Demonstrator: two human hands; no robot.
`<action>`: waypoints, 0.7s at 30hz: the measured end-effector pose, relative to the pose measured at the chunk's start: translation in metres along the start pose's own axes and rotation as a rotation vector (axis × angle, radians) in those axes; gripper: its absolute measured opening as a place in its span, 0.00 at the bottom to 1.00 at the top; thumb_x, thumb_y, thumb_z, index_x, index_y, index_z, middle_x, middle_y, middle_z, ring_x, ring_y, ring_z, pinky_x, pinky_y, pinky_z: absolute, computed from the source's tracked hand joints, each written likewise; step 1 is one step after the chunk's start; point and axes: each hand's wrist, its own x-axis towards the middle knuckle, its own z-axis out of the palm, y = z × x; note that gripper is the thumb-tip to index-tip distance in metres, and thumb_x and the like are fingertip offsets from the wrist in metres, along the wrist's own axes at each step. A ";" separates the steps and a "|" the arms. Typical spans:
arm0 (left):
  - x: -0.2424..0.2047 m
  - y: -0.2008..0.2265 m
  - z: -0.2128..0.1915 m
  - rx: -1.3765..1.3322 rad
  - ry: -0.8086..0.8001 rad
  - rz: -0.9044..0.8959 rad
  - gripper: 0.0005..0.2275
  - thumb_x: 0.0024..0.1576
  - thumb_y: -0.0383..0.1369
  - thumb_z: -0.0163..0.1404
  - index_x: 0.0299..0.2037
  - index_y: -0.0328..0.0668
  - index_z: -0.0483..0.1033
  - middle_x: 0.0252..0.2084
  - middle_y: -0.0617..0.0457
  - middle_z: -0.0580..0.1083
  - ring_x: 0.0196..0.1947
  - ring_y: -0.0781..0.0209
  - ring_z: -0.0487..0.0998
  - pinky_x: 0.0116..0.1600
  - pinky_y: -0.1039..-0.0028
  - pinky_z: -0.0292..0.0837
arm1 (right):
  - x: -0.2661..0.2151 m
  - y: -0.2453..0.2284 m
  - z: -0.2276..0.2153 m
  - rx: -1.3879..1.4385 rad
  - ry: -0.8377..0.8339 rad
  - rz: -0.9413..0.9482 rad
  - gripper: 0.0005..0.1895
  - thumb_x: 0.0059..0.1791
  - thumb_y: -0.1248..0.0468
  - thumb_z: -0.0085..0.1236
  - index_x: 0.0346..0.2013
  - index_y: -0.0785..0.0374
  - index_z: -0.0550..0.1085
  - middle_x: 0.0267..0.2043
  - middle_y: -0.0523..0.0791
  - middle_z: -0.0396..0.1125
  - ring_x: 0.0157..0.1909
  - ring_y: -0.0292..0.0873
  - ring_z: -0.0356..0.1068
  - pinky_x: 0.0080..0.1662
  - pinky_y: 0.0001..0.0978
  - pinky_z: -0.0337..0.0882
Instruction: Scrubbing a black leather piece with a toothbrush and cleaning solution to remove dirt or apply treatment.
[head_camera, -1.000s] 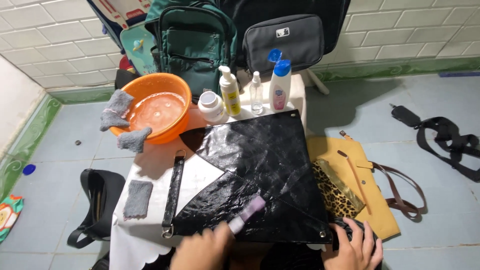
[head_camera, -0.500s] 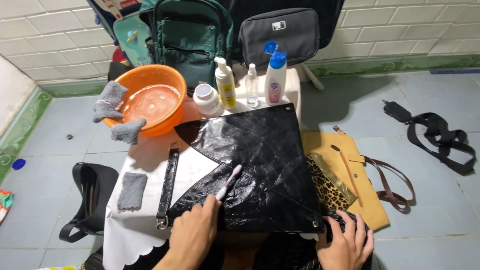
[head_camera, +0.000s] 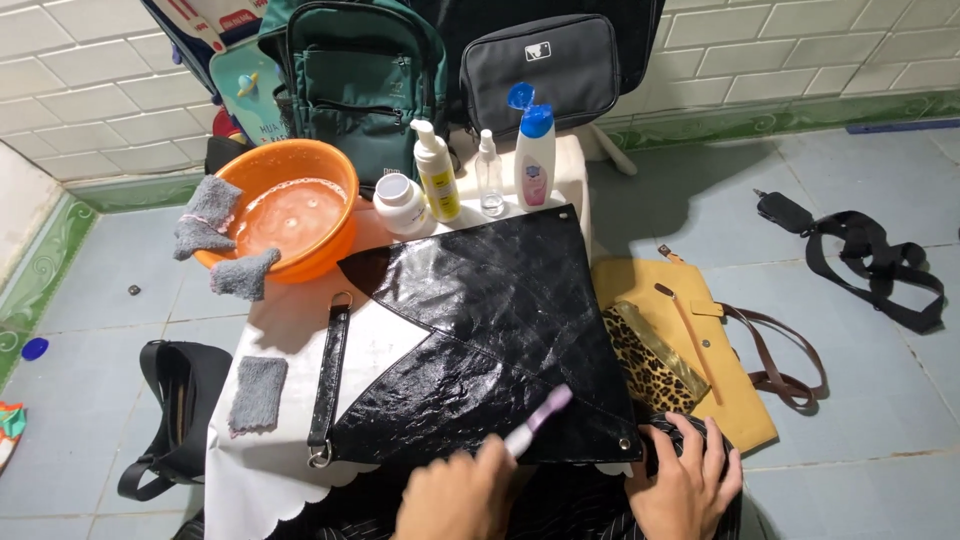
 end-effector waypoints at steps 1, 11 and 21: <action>0.004 -0.007 -0.014 0.002 -0.002 0.005 0.15 0.68 0.52 0.43 0.46 0.51 0.63 0.22 0.49 0.75 0.13 0.51 0.75 0.18 0.54 0.72 | 0.000 0.001 -0.001 -0.001 0.000 0.006 0.24 0.31 0.57 0.67 0.42 0.43 0.80 0.63 0.30 0.65 0.78 0.43 0.53 0.79 0.51 0.43; 0.018 0.012 -0.029 -0.047 0.013 -0.077 0.12 0.69 0.48 0.39 0.44 0.51 0.62 0.24 0.47 0.76 0.18 0.46 0.78 0.25 0.52 0.75 | 0.000 0.005 -0.007 0.087 0.016 -0.039 0.18 0.38 0.52 0.62 0.42 0.47 0.79 0.63 0.34 0.64 0.78 0.47 0.51 0.77 0.54 0.42; 0.014 0.003 -0.038 -0.025 0.059 -0.141 0.14 0.69 0.51 0.35 0.44 0.53 0.62 0.25 0.50 0.75 0.15 0.50 0.76 0.21 0.55 0.72 | -0.001 0.008 -0.005 0.085 0.016 -0.057 0.17 0.39 0.55 0.62 0.42 0.48 0.79 0.64 0.35 0.63 0.78 0.47 0.50 0.77 0.54 0.41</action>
